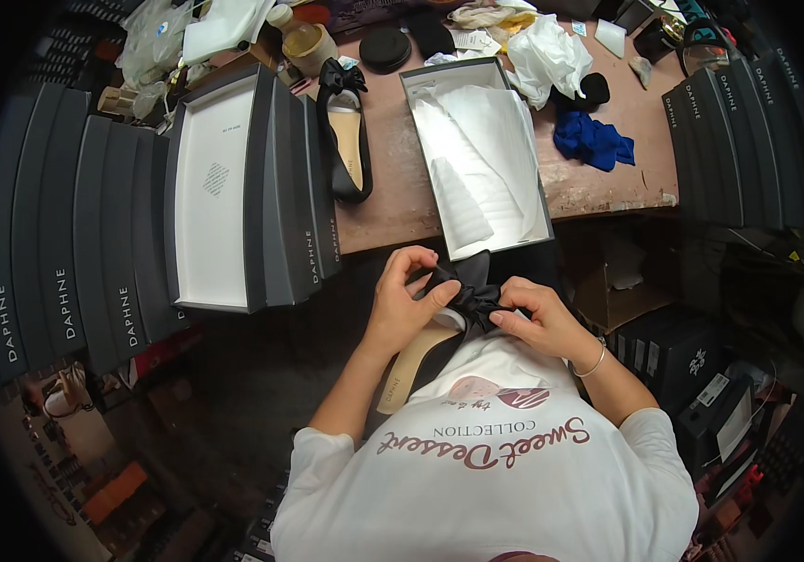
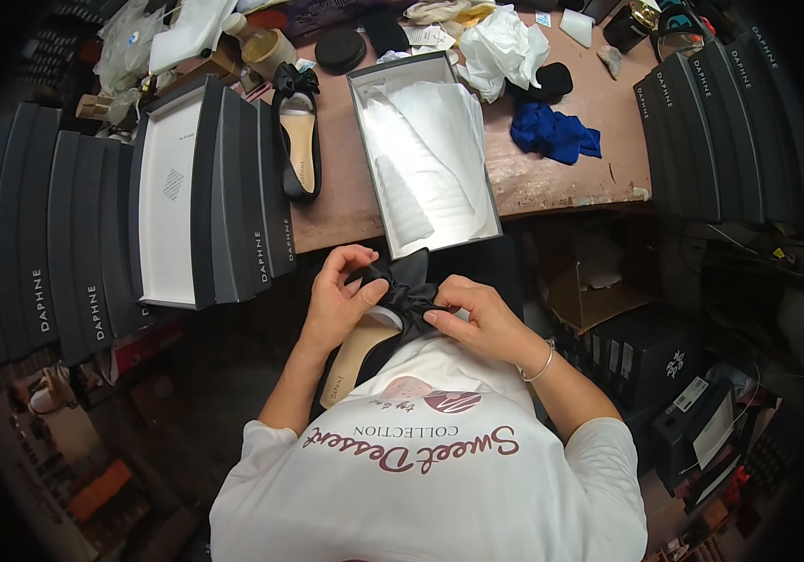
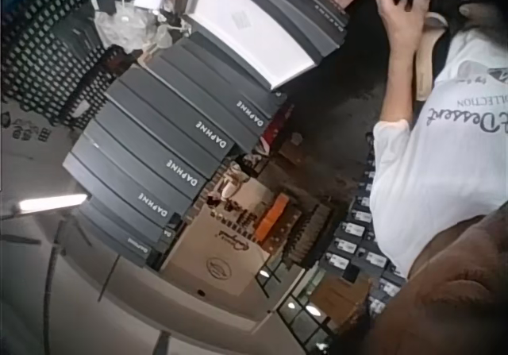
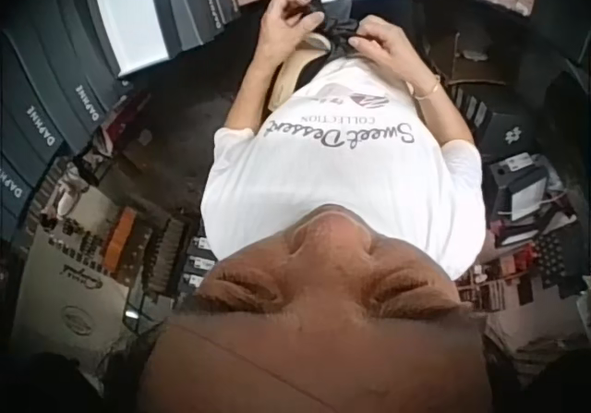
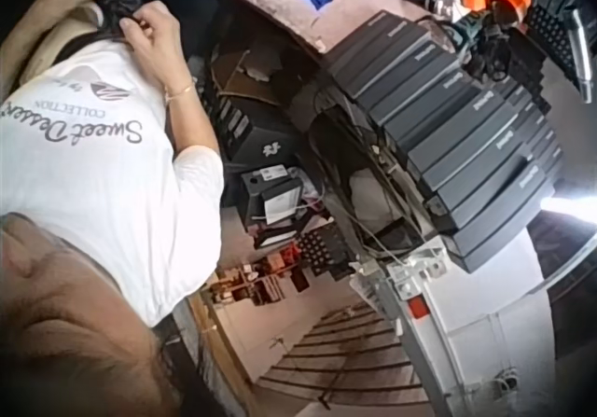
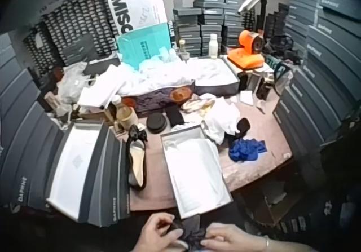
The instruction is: The recorder is inspecting, wrapping, and placing high-heeled shoes into branded shoe boxes.
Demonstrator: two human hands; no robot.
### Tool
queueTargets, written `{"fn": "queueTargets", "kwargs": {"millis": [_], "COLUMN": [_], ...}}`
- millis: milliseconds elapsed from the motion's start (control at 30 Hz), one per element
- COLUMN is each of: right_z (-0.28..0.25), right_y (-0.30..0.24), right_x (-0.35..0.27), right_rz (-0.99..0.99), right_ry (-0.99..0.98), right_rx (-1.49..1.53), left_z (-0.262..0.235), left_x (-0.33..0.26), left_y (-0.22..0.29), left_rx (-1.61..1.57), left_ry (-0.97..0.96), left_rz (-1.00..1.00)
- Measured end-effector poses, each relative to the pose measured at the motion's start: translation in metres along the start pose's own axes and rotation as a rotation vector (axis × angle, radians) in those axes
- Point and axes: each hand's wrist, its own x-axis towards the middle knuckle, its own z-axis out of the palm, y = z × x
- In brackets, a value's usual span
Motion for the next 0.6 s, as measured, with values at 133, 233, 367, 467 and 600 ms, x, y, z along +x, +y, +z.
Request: {"fn": "queueTargets", "kwargs": {"millis": [133, 233, 367, 467, 600], "right_z": [0.002, 0.0, 0.001, 0.001, 0.002], "right_y": [-0.001, -0.007, -0.008, -0.008, -0.008], "right_x": [0.004, 0.005, 0.005, 0.005, 0.005], "right_rz": [-0.044, -0.03, -0.063, -0.041, -0.014], "right_ry": [-0.006, -0.026, -0.004, -0.011, 0.008], "right_rx": [-0.041, -0.125, -0.145, -0.152, -0.135], "left_z": [-0.002, 0.0, -0.003, -0.003, -0.006], "left_x": [-0.002, -0.001, 0.001, 0.003, 0.005], "left_y": [0.006, 0.013, 0.005, 0.004, 0.005], "left_rx": [0.062, 0.214, 0.28, 0.06, -0.145], "left_ry": [0.069, 0.095, 0.034, -0.025, -0.074], "left_rz": [0.019, 0.121, 0.111, 0.019, -0.076]}}
